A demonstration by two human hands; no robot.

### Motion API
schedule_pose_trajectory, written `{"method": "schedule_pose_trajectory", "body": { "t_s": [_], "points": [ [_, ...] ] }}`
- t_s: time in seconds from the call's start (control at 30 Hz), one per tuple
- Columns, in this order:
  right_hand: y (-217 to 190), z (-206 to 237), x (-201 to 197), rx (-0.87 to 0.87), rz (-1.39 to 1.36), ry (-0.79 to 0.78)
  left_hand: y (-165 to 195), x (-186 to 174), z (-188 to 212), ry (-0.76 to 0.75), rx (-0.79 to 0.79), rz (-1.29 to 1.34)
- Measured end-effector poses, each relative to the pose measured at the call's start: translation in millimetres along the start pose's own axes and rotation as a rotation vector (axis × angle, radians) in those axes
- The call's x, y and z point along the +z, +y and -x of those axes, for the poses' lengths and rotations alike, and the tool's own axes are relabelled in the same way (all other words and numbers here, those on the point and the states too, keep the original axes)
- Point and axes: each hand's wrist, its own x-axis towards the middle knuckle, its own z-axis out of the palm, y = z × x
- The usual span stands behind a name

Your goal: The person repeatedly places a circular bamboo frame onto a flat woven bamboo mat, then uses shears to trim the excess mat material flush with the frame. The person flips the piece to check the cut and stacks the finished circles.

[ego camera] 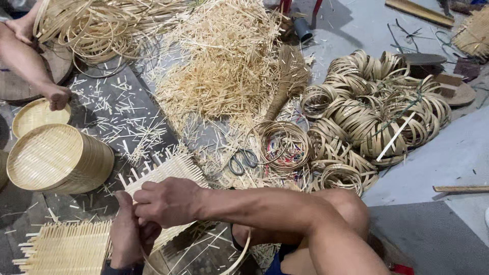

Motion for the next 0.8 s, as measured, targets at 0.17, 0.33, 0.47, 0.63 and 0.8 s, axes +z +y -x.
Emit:
{"method": "schedule_pose_trajectory", "body": {
  "t_s": [0.17,0.33,0.47,0.63,0.8],
  "points": [
    [43,1,-12,0.519,-0.336,-0.023,-12,-35,-24,-0.091,-0.019,0.03],
    [93,31,-14,1.079,-1.427,0.281,-13,-74,-40,-0.087,0.527,0.656],
    [99,51,0,1.006,-1.622,0.382,-7,-94,-58,-0.168,0.287,0.496],
    [103,46,7,1.051,-1.497,0.077,-9,-99,-75,-0.144,0.055,0.375],
    [107,44,13,1.15,-1.51,0.146,-19,-93,-79,-0.074,0.102,0.596]
  ]
}}
